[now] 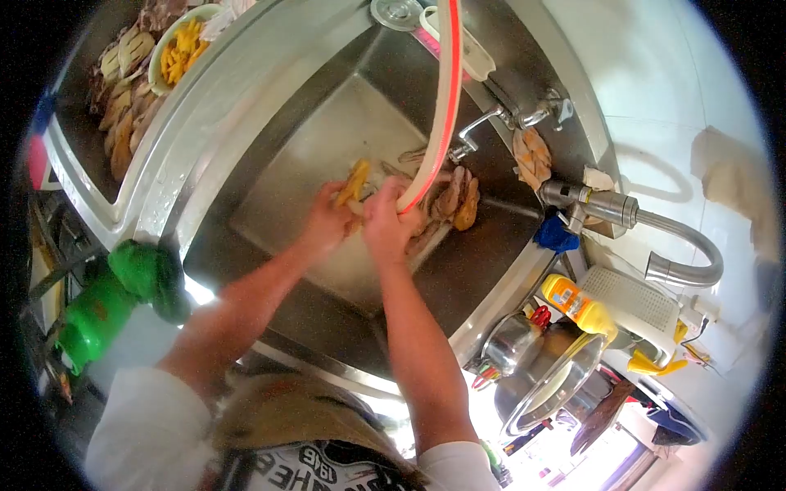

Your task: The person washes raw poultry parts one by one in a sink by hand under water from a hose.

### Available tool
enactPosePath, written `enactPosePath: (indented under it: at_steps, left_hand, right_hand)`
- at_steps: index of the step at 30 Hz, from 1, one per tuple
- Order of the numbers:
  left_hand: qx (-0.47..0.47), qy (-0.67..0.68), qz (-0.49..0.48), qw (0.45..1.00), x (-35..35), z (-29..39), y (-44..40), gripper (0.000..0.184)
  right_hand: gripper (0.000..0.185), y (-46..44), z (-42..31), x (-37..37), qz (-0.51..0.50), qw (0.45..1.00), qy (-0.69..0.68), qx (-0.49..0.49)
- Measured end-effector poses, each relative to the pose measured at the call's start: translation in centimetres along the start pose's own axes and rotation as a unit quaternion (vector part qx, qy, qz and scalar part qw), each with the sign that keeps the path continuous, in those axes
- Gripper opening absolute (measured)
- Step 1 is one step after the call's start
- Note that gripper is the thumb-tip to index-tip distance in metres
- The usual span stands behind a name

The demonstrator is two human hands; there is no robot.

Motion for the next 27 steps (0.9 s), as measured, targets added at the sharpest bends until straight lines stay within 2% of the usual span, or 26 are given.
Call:
enactPosePath:
  at_steps: [5, 9, 11, 14, 17, 20, 23, 24, 26, 27]
  left_hand:
    - [0.028, 0.032, -0.007, 0.999, 0.2, 0.1, 0.2, 0.036]
    - [0.048, 0.072, -0.017, 0.996, 0.1, 0.4, 0.5, 0.032]
    - [0.056, 0.045, 0.0, 0.997, 0.1, 1.2, 1.1, 0.03]
    - [0.058, 0.03, -0.004, 0.998, 0.1, 1.1, 0.9, 0.031]
    - [0.07, 0.03, 0.002, 0.997, 0.2, 1.6, 1.0, 0.033]
    - [0.076, 0.03, -0.013, 0.997, 0.2, 1.3, 0.9, 0.037]
    - [0.075, 0.018, -0.021, 0.997, 0.2, 1.9, 1.1, 0.037]
    - [0.074, 0.007, -0.027, 0.997, -0.1, 2.3, 1.1, 0.037]
    - [-0.075, -0.105, -0.055, 0.99, 0.0, 1.8, 0.1, 0.036]
    - [-0.112, -0.133, -0.073, 0.982, -0.1, 1.9, 0.0, 0.036]
  right_hand:
    - [0.044, 0.3, 0.2, -0.5, 0.011, 0.999, 0.0, -0.047]
    - [0.044, 0.2, 0.8, -0.4, -0.001, 1.0, 0.008, -0.019]
    - [0.044, 0.2, 0.8, -0.5, -0.009, 1.0, -0.002, -0.014]
    - [0.044, -0.3, 1.6, -0.4, 0.007, 0.998, 0.016, 0.064]
    - [0.045, 0.4, 0.6, -1.0, -0.003, 1.0, 0.002, 0.008]
    - [0.044, 0.4, 0.7, -0.9, -0.012, 1.0, -0.006, 0.01]
    - [0.04, 0.0, 2.3, -0.3, -0.006, 0.998, 0.041, 0.039]
    - [0.039, 0.1, 2.3, -0.3, -0.008, 0.993, 0.098, 0.065]
    - [0.036, 0.5, 2.2, -0.3, 0.01, 0.971, 0.211, 0.112]
    - [0.032, 0.9, 2.0, -0.5, 0.007, 0.967, 0.183, 0.179]
Point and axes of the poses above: each hand's wrist, its own y-axis away from the middle knuckle, its own x-axis out of the back of the hand, z = x × y, the point moved 4 cm from there along -y, towards the middle knuckle, and after that the axes turned 4 degrees about z, right-handed, at the moved point
